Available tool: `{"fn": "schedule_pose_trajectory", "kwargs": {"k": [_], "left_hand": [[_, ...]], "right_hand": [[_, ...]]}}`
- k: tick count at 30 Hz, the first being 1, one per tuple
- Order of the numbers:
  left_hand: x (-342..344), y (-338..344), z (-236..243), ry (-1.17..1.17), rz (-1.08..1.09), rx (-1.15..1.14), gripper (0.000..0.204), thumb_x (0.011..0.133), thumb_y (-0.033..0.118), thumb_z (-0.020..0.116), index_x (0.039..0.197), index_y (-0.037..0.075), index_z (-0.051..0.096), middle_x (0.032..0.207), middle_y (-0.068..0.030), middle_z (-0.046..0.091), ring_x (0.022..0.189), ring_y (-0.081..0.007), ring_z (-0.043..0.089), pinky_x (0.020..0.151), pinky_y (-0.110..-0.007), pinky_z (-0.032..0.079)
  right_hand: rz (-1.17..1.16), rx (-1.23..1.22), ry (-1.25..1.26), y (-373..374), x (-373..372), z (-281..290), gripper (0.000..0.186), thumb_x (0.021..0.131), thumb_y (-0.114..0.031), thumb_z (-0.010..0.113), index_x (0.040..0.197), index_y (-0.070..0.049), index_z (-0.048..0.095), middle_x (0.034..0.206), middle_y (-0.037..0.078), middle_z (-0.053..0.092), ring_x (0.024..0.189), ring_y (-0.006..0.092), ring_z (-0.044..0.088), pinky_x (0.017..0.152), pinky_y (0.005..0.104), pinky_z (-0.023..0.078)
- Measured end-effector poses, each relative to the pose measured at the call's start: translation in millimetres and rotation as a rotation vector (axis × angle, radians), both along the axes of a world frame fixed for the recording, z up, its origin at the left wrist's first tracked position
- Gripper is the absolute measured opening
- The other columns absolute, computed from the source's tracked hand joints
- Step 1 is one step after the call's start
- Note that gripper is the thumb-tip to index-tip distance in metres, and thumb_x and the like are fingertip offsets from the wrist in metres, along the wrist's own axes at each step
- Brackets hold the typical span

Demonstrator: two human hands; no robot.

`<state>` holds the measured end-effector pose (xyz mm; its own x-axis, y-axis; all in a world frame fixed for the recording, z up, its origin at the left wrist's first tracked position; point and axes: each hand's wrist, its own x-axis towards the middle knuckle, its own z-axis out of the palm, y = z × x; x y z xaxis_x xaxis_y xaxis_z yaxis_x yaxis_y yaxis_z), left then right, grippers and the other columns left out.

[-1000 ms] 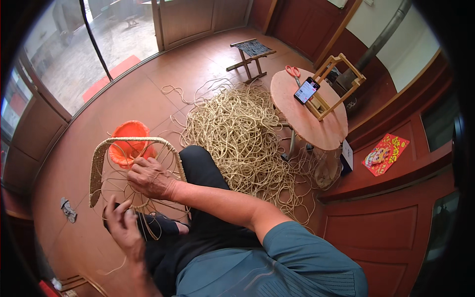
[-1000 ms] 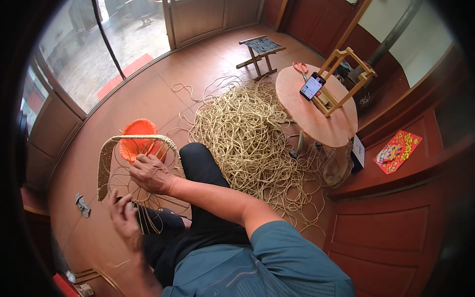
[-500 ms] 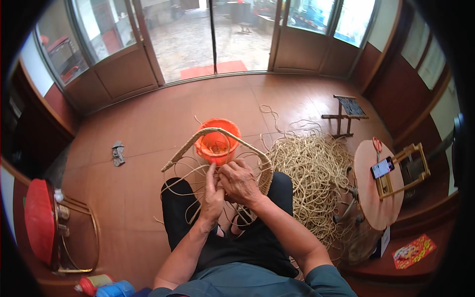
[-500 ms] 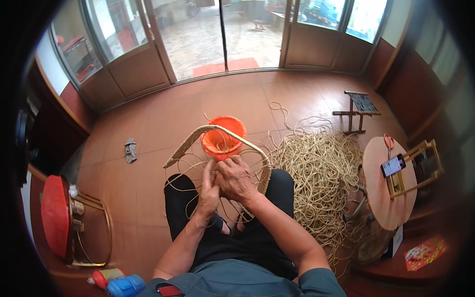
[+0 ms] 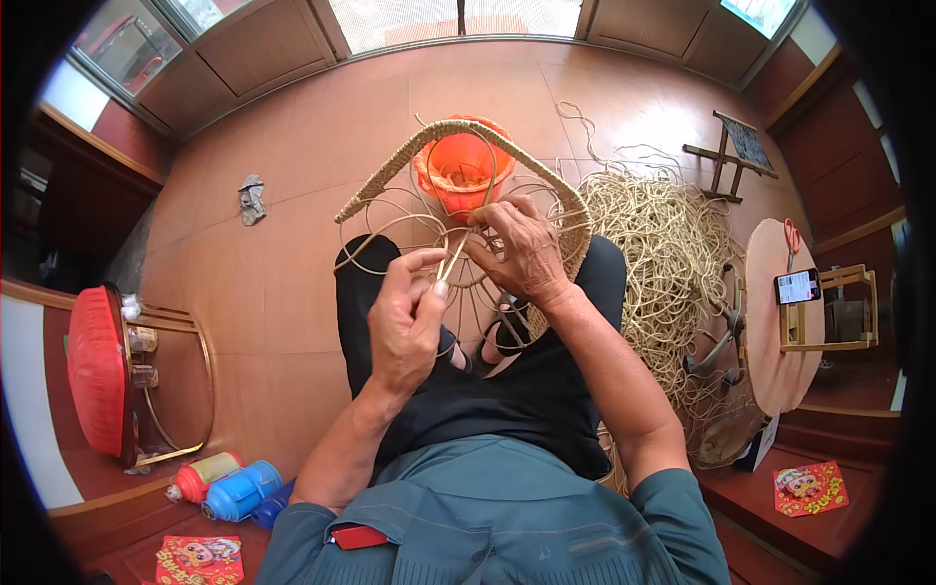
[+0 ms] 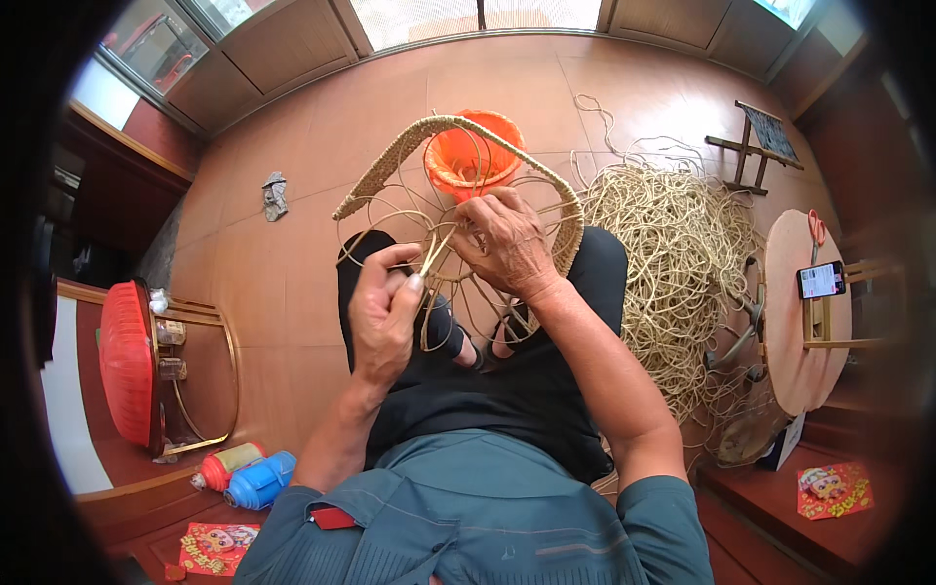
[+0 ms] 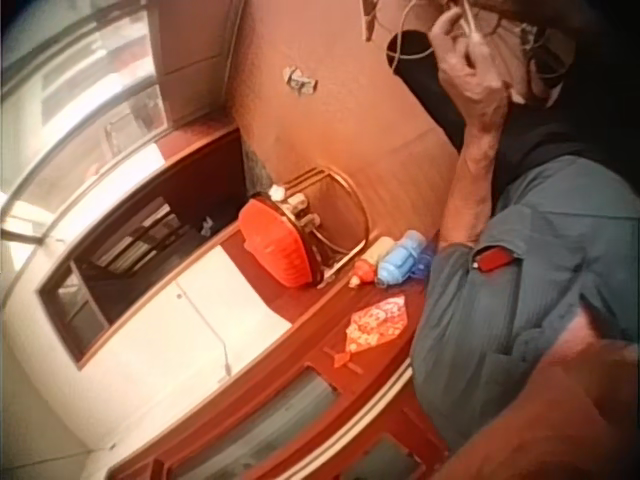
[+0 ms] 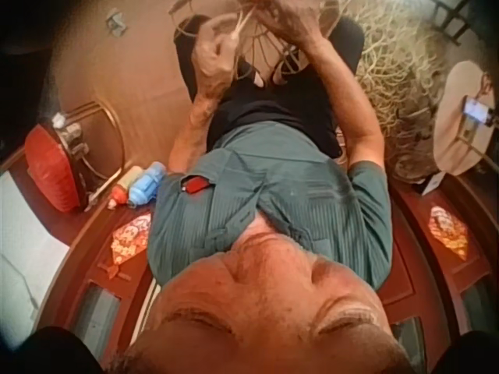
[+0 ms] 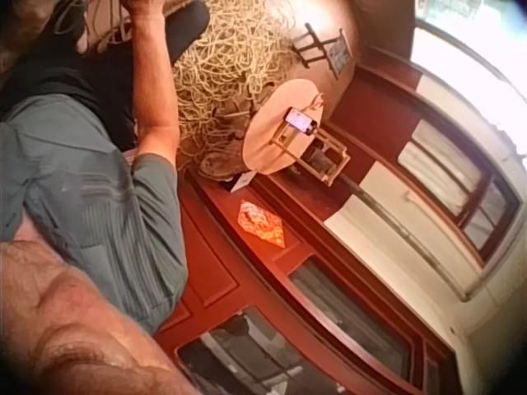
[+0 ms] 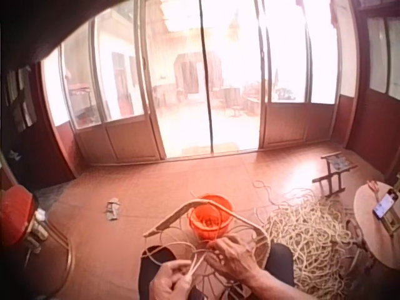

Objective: The person is weaving a wicker basket, focusing on building up the sides and bottom structure using long strands of material.

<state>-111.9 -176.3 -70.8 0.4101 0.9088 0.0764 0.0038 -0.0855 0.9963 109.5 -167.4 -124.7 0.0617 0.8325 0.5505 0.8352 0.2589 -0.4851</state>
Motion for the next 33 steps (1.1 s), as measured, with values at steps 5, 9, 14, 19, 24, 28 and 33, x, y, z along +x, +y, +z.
{"fn": "schedule_pose_trajectory", "kwargs": {"k": [5,9,14,19,24,28,33], "left_hand": [[-68.6,30.3,68.1,-0.082,0.110,0.456,0.037,0.104,0.001,0.064,0.141,0.000,0.068,0.097,0.0033,0.058,0.075,-0.0012,0.042,0.067,-0.021,0.035],[-146.6,92.6,146.8,-0.080,0.677,0.721,0.027,0.109,0.010,0.070,0.132,-0.003,0.076,0.086,0.0081,0.048,0.073,-0.0023,0.036,0.066,-0.022,0.029],[-224.8,153.7,244.7,0.082,0.996,1.037,0.023,0.107,0.017,0.076,0.121,-0.001,0.084,0.107,0.0011,0.074,0.083,-0.0064,0.054,0.074,-0.025,0.044],[-206.5,166.6,242.1,0.373,0.989,1.155,0.041,0.112,0.026,0.076,0.142,0.000,0.071,0.122,-0.0111,0.078,0.113,-0.0179,0.071,0.101,-0.030,0.056],[-83.0,75.5,63.8,0.105,-0.122,0.478,0.041,0.113,0.010,0.061,0.153,0.000,0.058,0.124,-0.0117,0.073,0.116,-0.0109,0.066,0.096,-0.027,0.056],[-3.0,24.8,-35.8,0.087,-0.121,-0.019,0.076,0.110,0.007,0.061,0.175,0.000,0.022,0.160,-0.0308,0.055,0.105,-0.0189,0.075,0.094,-0.034,0.064],[37.5,20.8,-58.5,-0.177,-0.120,-0.141,0.082,0.107,0.001,0.054,0.178,0.001,0.011,0.173,-0.0311,0.039,0.108,-0.0229,0.076,0.094,-0.035,0.064]], "right_hand": [[-0.023,0.071,-0.009,2.4,-2.4,-5.9,0.022,0.093,-0.031,0.087,0.101,-0.014,0.076,0.098,0.002,0.075,0.104,0.0281,0.068,0.094,0.0442,0.055],[-0.051,0.130,0.023,6.5,-4.8,-11.1,0.019,0.094,-0.027,0.085,0.098,-0.013,0.073,0.095,0.003,0.074,0.102,0.0291,0.068,0.094,0.0452,0.055],[-0.070,0.137,0.044,6.8,-7.2,-9.6,0.019,0.093,-0.025,0.084,0.095,-0.012,0.070,0.095,0.003,0.074,0.103,0.0300,0.068,0.095,0.0462,0.055],[-0.087,0.000,0.242,7.6,-13.1,-4.1,0.017,0.093,-0.022,0.083,0.094,-0.012,0.070,0.096,0.003,0.075,0.104,0.0306,0.067,0.097,0.0451,0.053],[-0.095,0.048,0.150,9.5,-13.5,-4.0,0.013,0.094,-0.022,0.082,0.098,-0.013,0.075,0.098,0.004,0.076,0.106,0.0308,0.067,0.098,0.0457,0.053],[-0.093,0.020,0.096,7.1,-11.1,-6.3,0.012,0.095,-0.023,0.081,0.101,-0.013,0.078,0.100,0.005,0.076,0.111,0.0319,0.067,0.099,0.0465,0.053],[-0.054,-0.022,0.028,3.4,-7.4,-3.6,0.013,0.095,-0.019,0.078,0.105,-0.011,0.078,0.105,0.008,0.076,0.115,0.0342,0.067,0.102,0.0501,0.053]]}}
